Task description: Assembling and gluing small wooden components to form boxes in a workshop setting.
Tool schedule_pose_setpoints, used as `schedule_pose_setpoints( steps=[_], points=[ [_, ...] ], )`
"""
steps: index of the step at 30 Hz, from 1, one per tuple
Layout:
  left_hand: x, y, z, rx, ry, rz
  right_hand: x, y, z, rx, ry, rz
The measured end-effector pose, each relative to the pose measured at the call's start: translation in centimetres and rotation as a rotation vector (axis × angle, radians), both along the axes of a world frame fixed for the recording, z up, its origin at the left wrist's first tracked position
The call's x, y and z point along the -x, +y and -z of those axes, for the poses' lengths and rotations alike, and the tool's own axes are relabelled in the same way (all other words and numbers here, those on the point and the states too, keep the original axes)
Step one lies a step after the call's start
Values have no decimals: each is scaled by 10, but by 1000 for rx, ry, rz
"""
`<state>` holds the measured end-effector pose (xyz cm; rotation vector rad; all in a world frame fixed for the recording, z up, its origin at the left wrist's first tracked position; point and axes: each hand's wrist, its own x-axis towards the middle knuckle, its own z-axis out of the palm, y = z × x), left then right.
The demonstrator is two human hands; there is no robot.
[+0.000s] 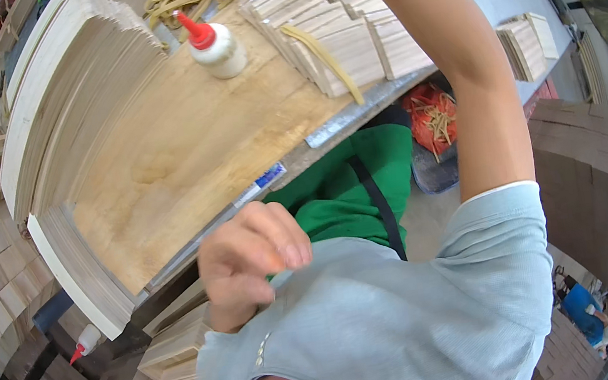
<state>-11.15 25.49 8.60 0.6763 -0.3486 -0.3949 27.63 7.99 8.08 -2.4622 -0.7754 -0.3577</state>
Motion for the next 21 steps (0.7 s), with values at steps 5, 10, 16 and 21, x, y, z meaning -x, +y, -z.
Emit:
schedule_pose_setpoints(
  steps=[5, 10, 16, 21],
  points=[
    [-14, -12, -43, 58, -541, -122, 170, -53, 6, 300, 32, -59],
    [4, -15, -89, -68, -626, -307, 222, -58, 47, 398, 223, 108],
    [19, -16, -109, -217, -829, -383, 219, -56, 55, 385, 238, 169],
    [28, -4, -117, -290, -791, -495, 214, -52, 6, 233, 288, 132]
  ],
)
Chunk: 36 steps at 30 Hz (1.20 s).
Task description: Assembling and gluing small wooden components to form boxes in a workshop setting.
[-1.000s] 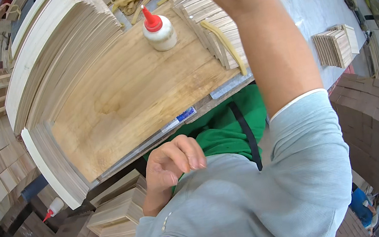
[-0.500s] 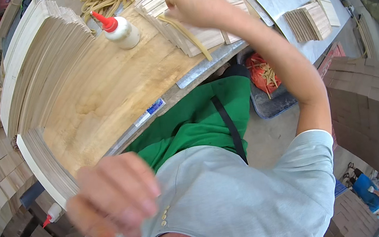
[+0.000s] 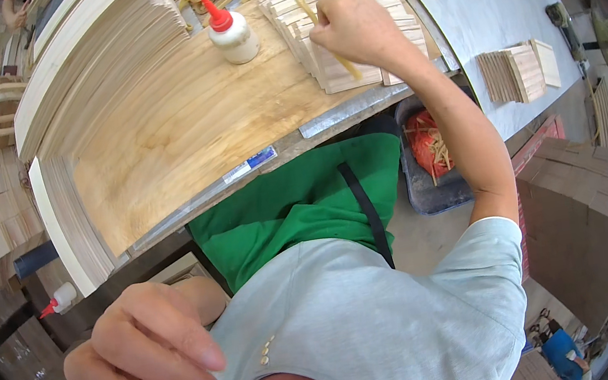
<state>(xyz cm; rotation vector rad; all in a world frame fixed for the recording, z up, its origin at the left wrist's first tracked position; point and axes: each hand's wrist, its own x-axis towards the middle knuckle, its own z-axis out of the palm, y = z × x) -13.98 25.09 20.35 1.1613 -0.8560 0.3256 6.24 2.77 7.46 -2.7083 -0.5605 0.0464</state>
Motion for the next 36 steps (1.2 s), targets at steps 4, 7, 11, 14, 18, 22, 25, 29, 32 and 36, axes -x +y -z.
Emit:
schedule_pose_setpoints(
  steps=[4, 7, 11, 14, 18, 22, 25, 29, 32, 36],
  points=[
    [22, 11, -8, -13, 2, -111, -42, 49, -50, -56, -160, -127],
    [38, -5, 1, 127, 244, -362, -80, 60, -56, -60, -187, 11],
    [63, 38, -2, 167, 178, -299, -7, 93, -109, -603, -130, -92],
    [88, 65, 14, 375, 3, -340, 113, 108, -121, -873, -148, -288],
    [81, 91, 10, 400, -141, -162, 211, 112, -156, -961, -98, -836],
    [93, 111, 12, 358, -47, -191, 238, 153, -155, -1014, 66, -936],
    [91, 120, 16, 377, -68, -156, 251, 172, -152, -1102, -75, -945],
    [85, 156, 33, 287, -143, -155, 234, 156, -155, -981, -124, -978],
    [70, 170, 39, 182, -151, -579, 211, 168, -149, -965, -326, -205],
    [9, 228, 64, -81, 247, -1246, 41, 171, -109, -723, -107, -87]
  ],
)
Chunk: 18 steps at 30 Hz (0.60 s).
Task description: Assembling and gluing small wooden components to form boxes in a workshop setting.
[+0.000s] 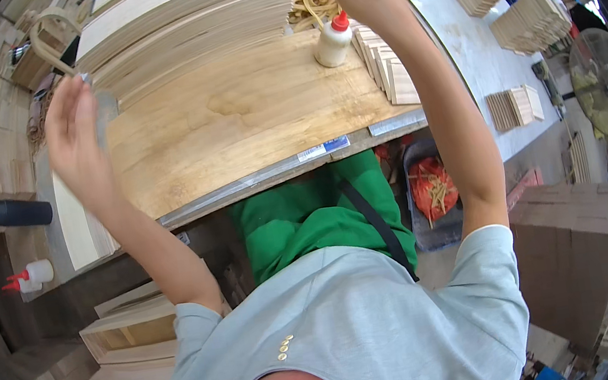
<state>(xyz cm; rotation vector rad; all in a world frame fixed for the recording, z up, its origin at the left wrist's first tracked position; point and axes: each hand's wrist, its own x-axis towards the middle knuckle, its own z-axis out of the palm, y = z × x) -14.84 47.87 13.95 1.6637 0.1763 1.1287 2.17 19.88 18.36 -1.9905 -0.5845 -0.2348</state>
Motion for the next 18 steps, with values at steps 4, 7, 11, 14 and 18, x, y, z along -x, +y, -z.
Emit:
schedule_pose_setpoints(
  steps=[4, 7, 11, 14, 18],
  points=[
    [-54, 85, 19, -165, 334, -180, -114, 9, 54, 420, -252, 52],
    [-65, 106, 25, -495, 585, -321, -117, 9, 37, 421, -357, 51],
    [-63, 78, 29, -454, 492, -314, -90, -64, 56, 63, -92, 4],
    [-89, 118, 36, -300, 536, -303, -66, -90, 105, 155, 124, -38],
    [-107, 124, 24, -232, 620, -318, -63, -67, 150, 190, 119, -144]
  ],
)
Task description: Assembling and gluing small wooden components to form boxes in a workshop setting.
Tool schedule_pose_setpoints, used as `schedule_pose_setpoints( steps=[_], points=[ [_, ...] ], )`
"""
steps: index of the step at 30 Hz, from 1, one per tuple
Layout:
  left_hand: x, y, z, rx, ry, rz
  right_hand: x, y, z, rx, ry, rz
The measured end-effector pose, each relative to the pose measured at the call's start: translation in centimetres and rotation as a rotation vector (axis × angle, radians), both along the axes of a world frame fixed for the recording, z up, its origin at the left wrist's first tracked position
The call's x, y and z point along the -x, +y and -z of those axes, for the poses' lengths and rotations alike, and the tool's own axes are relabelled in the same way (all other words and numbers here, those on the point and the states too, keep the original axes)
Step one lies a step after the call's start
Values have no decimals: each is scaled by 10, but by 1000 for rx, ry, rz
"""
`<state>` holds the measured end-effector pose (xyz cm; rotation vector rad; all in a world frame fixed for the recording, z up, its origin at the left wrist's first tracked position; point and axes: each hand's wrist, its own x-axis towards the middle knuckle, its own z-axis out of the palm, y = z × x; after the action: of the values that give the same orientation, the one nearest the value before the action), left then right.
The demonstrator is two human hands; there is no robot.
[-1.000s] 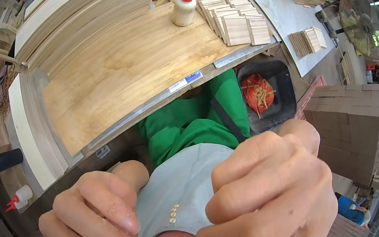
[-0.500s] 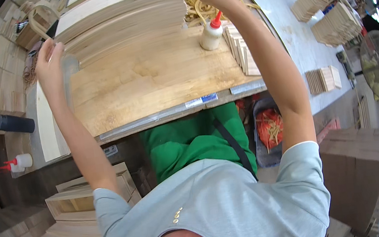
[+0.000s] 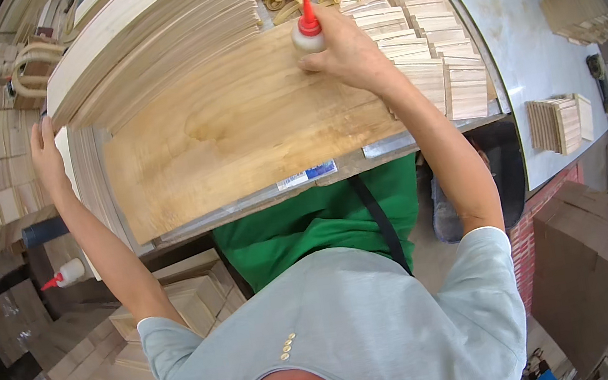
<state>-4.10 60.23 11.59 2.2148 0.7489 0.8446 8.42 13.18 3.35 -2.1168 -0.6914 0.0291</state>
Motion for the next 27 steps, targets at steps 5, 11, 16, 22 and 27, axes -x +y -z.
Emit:
schedule_pose_setpoints(
  steps=[5, 11, 16, 22, 27],
  points=[
    [-3, 20, 12, 62, 124, 3, -2, 9, 5, 64, -71, 103],
    [-9, 2, 20, 169, -12, 65, -25, 2, 1, 102, -7, 207],
    [-8, 12, 16, 119, -33, 61, 13, 8, -32, -186, -207, 326],
    [-39, 42, 11, 89, 15, 141, -62, 88, -61, -40, -454, 256],
    [-45, 46, 9, -62, 98, 47, -82, 117, -84, 96, -251, 309]
  ],
)
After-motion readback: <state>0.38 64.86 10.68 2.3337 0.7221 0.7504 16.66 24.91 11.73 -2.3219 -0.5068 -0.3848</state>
